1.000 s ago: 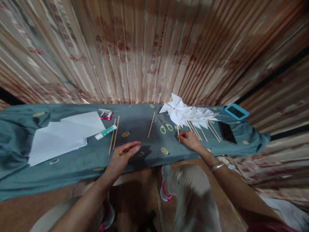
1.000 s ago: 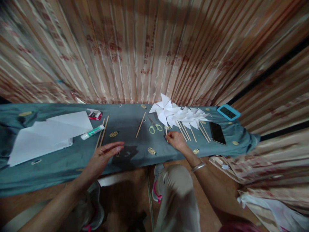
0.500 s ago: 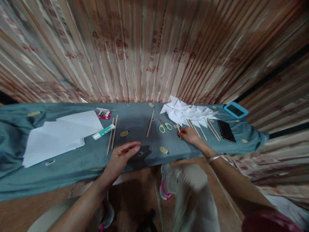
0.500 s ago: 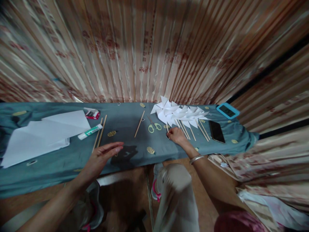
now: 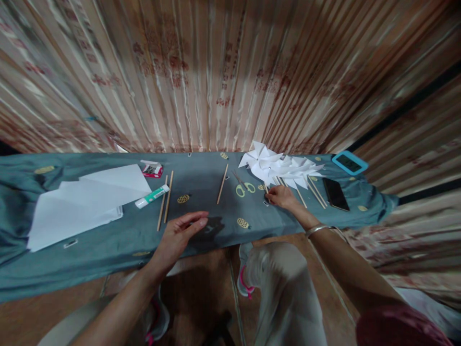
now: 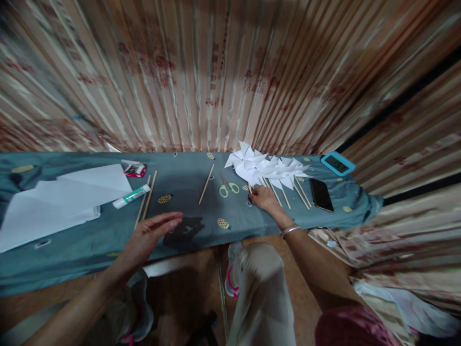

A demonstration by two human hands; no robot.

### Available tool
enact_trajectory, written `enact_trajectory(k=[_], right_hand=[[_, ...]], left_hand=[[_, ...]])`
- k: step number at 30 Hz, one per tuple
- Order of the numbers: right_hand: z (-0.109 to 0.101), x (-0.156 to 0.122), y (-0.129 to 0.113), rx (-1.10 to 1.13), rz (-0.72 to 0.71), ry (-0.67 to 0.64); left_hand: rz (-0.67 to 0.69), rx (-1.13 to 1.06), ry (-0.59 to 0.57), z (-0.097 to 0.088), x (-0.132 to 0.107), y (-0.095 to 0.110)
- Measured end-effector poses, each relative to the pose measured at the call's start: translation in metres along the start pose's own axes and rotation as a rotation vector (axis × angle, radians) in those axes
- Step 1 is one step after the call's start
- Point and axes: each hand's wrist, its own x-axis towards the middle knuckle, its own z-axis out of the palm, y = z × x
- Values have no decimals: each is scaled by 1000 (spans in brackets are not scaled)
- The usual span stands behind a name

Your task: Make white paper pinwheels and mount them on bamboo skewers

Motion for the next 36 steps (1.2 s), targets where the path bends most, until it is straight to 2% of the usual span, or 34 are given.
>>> enact_trajectory(k=[11,22,29,36], right_hand=[[0,2,1,-26,-16,21],[2,-7,-10,-48,-76,31],[-1,-10,-7,-42,-35,44],[1,-11,-5,-84,4,52]], left_hand=[[0,-1,4,0,0,1],[7,23,-28,0,-1,-4],[15,10,-48,-2,-4,-7],[-47,-69,-75,-6,-15,-7]])
